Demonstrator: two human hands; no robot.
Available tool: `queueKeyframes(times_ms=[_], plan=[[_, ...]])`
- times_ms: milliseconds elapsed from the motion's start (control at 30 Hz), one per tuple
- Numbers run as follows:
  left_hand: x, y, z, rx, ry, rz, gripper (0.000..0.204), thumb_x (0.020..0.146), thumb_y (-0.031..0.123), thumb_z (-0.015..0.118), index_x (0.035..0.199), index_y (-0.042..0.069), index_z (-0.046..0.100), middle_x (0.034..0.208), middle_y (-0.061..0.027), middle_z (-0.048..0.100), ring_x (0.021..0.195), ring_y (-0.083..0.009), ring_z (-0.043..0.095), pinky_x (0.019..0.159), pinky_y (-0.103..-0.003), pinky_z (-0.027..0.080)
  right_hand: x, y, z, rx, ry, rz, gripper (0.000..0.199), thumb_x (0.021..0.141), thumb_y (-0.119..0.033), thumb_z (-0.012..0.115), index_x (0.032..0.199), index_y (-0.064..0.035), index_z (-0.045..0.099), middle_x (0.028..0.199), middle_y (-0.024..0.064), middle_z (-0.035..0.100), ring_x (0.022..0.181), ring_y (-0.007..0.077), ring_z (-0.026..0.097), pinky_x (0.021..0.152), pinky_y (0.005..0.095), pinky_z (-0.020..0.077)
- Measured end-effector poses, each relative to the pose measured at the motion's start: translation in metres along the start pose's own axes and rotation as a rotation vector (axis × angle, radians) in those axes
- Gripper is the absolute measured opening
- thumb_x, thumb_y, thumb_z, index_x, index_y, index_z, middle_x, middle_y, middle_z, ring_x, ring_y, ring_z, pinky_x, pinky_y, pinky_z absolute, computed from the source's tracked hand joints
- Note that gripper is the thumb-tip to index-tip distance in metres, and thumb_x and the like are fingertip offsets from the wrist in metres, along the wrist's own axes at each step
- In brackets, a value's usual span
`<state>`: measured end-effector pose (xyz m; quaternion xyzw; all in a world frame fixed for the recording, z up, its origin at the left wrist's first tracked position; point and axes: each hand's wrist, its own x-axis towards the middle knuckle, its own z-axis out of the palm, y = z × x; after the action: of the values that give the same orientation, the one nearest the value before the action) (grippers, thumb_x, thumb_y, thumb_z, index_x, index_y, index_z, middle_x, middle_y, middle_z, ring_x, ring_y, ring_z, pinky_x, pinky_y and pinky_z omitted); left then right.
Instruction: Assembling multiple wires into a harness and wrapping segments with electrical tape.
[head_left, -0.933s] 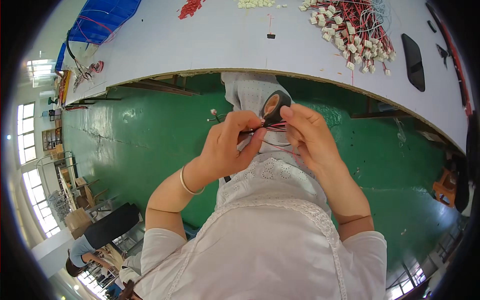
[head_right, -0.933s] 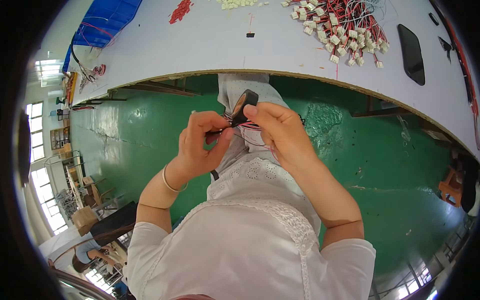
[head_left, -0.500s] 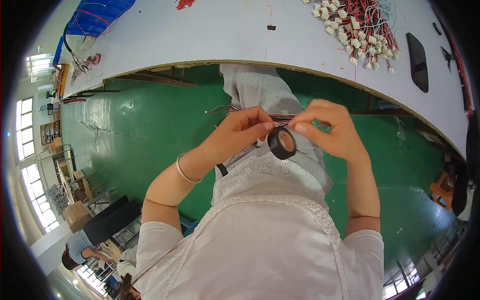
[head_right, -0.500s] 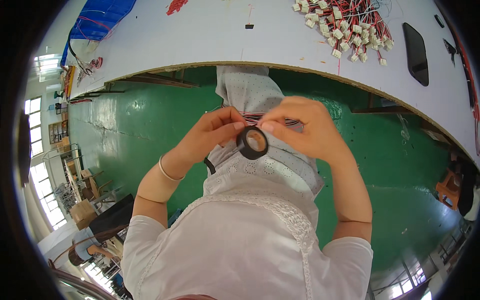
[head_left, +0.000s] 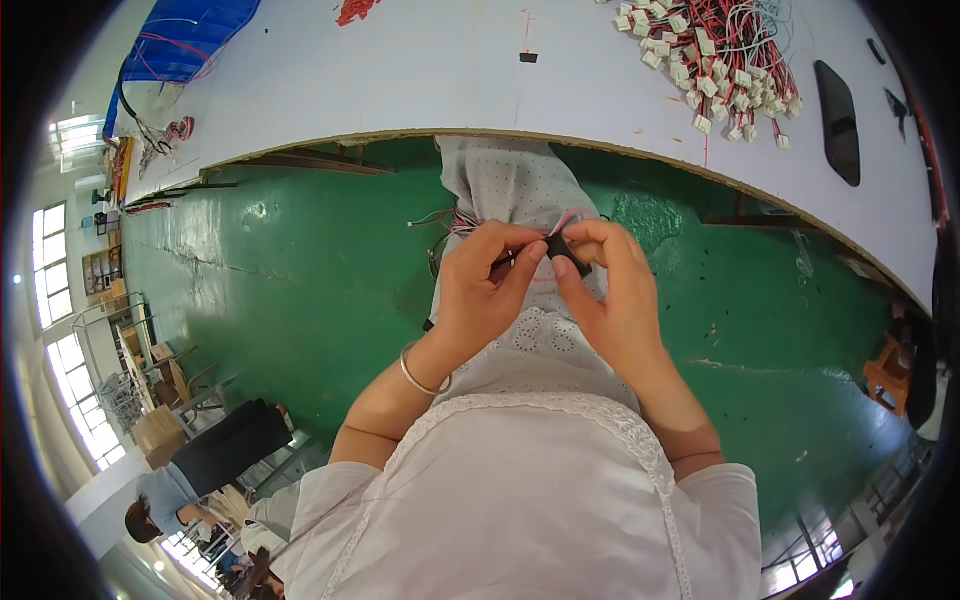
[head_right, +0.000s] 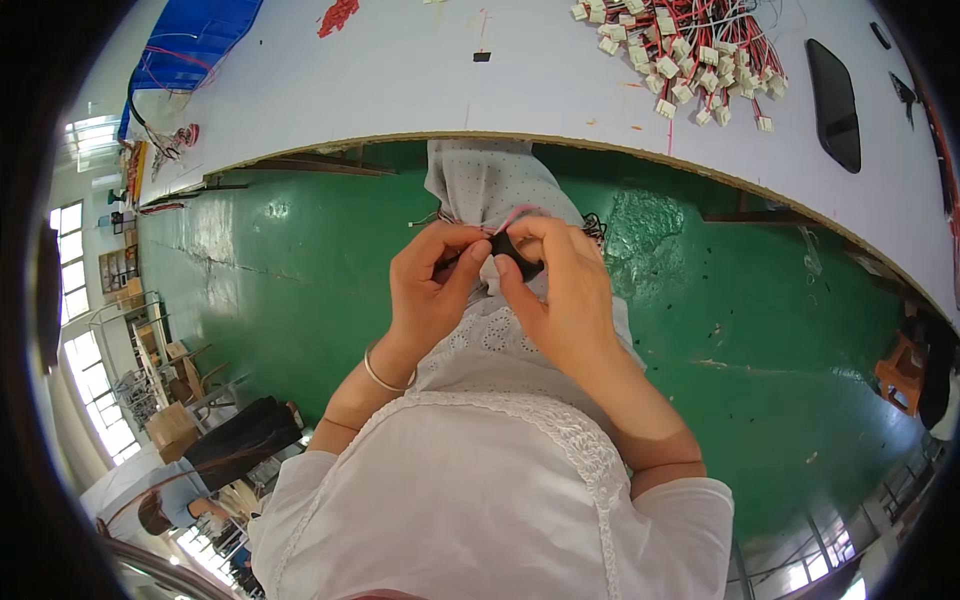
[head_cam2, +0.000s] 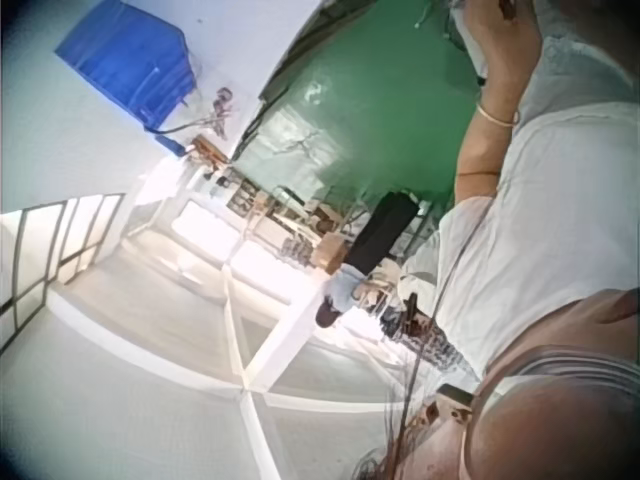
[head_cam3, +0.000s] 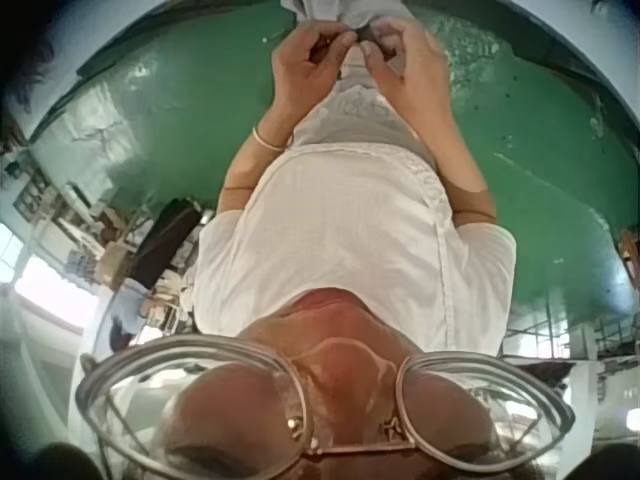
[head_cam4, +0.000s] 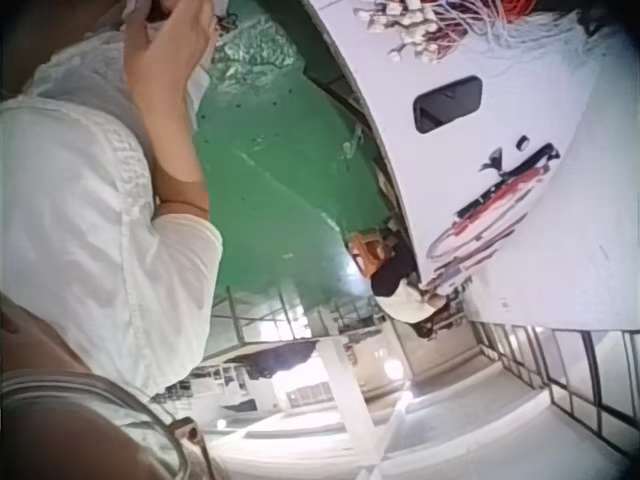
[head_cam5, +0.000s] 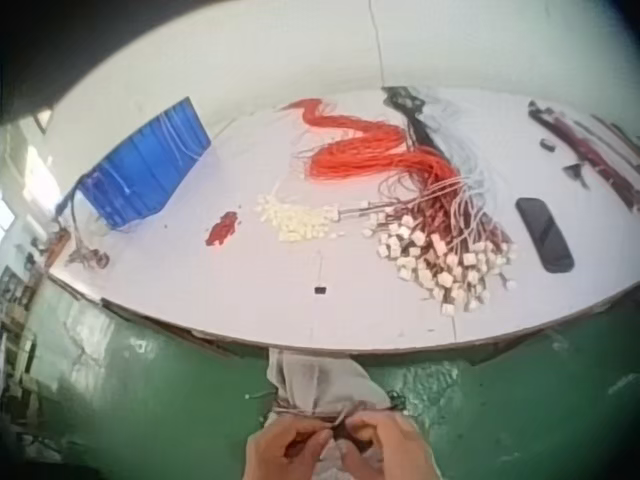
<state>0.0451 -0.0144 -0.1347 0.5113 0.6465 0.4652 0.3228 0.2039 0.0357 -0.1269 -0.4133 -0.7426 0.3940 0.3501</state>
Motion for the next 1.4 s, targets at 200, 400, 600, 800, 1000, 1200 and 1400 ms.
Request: queueKeyframes(times_ms=[200,400,600,800,1000,1200,1400], plan=[[-0.01,-0.013,0.016,0.003,0.082,0.057,0.006,0.089,0.002,0.068,0.094,0.001,0.065,0.082,-0.0047,0.064,0.059,-0.0077,0.052,0.05,-0.021,0.04,-0.011,0.015,0.017,0.077,0.009,0.247,0.022,0.083,-0.005,0.072,0.101,-0.0055,0.058,0.066,0.0013,0.062,0.067,0.0109,0.059,0.067,0.0269,0.0452],[-0.015,-0.019,0.021,0.011,0.072,0.055,0.007,0.089,0.002,0.068,0.095,0.001,0.064,0.083,-0.0049,0.064,0.06,-0.0089,0.053,0.05,-0.023,0.041,-0.018,0.022,0.021,0.503,-0.054,0.572,0.01,0.089,-0.007,0.067,0.093,-0.003,0.058,0.061,-0.0026,0.057,0.058,0.0027,0.052,0.054,0.0216,0.0384],[-0.012,-0.008,0.015,0.265,0.019,0.227,0.008,0.086,0.001,0.068,0.092,0.002,0.062,0.08,-0.0064,0.062,0.058,-0.017,0.057,0.05,-0.027,0.045,-0.023,0.03,0.032,0.827,-0.038,0.644,0.005,0.09,-0.005,0.064,0.089,-0.0026,0.059,0.059,-0.0049,0.052,0.054,0.0024,0.046,0.05,0.0209,0.0343],[-0.013,-0.019,0.009,0.237,-0.039,0.223,0.006,0.088,0.0,0.066,0.093,0.001,0.062,0.075,-0.0043,0.06,0.062,-0.0101,0.055,0.053,-0.022,0.043,-0.021,0.051,0.053,0.669,0.055,0.502,0.005,0.09,-0.004,0.062,0.086,-0.0033,0.059,0.064,-0.0053,0.053,0.058,0.0011,0.044,0.051,0.0203,0.0315],[0.003,0.009,-0.04,-0.123,0.058,-0.047,0.002,0.094,0.004,0.062,0.095,0.002,0.062,0.075,0.0044,0.056,0.064,-0.0025,0.048,0.055,-0.019,0.038,-0.029,0.141,-0.008,0.209,0.24,0.485,0.003,0.088,-0.006,0.063,0.087,-0.0035,0.064,0.07,-0.0014,0.057,0.065,0.0054,0.047,0.059,0.0235,0.0399],[0.009,0.026,-0.071,-0.257,-0.117,-0.168,0.009,0.098,0.01,0.06,0.101,0.002,0.062,0.077,0.0072,0.052,0.067,0.0001,0.04,0.056,-0.018,0.031,0.071,0.029,-0.028,-0.338,0.199,-0.443,0.013,0.086,-0.01,0.07,0.098,-0.007,0.072,0.079,0.0054,0.059,0.074,0.0194,0.053,0.066,0.0302,0.0431],[0.016,0.038,-0.087,-0.041,-0.14,-0.062,0.008,0.092,0.006,0.067,0.095,0.0,0.064,0.082,0.0001,0.059,0.071,-0.0054,0.051,0.063,-0.019,0.043,0.149,0.052,-0.008,-0.608,0.163,-0.607,0.025,0.084,-0.008,0.068,0.109,-0.0098,0.07,0.086,0.006,0.061,0.083,0.0263,0.055,0.074,0.0356,0.0463]])
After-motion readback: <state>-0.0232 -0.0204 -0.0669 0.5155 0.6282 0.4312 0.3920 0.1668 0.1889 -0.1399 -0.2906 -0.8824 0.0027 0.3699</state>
